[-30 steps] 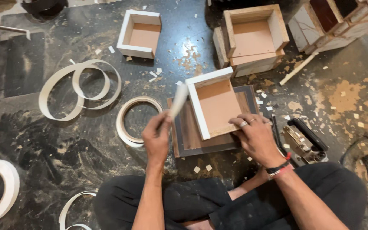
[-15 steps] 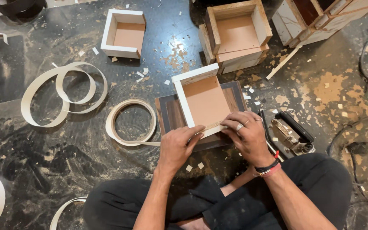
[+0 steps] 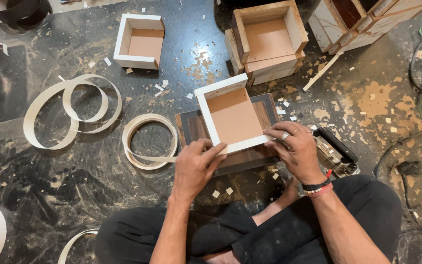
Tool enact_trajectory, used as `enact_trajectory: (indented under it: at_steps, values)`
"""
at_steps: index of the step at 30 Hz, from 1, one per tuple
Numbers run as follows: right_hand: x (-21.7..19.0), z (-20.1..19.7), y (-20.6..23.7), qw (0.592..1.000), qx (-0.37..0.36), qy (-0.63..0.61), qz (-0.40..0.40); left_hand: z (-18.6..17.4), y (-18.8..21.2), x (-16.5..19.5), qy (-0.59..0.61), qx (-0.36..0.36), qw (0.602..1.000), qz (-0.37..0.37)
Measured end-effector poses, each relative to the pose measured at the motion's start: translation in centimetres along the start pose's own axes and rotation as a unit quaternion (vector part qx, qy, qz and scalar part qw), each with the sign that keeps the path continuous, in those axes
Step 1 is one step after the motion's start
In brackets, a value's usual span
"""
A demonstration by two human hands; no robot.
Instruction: The person sits on the workshop floor and presses white edge banding strips onto the edges of small wooden boxes using a handheld edge banding iron. They rotate each box to work successive edges, press the strip down, and set finished boxes aside with other completed boxes.
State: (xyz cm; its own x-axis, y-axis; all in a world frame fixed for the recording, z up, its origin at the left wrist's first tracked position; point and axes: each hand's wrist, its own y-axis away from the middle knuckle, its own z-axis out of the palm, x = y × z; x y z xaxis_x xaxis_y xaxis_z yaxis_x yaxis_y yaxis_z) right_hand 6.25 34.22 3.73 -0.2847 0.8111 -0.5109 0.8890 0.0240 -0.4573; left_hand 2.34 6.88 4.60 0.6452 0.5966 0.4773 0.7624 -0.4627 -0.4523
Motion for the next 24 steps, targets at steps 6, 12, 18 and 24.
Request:
enact_trajectory:
  at_steps: [6,12,18,24]
  values:
    - [0.3,0.0,-0.1,0.999,-0.027,-0.030,0.022,0.0,0.2,0.0,-0.057,-0.033,0.998,0.012]
    - [0.8,-0.1,-0.4,0.999,-0.044,0.004,-0.013,1.0,-0.5,1.3,-0.127,0.015,0.988,0.089]
    - [1.2,-0.3,-0.7,0.996,-0.071,0.041,-0.027,3.2,-1.1,2.6,-0.115,-0.035,0.988,0.099]
    - [1.2,-0.6,-1.0,0.995,-0.104,0.008,0.001,3.6,-1.0,2.8,-0.095,-0.007,0.993,0.065]
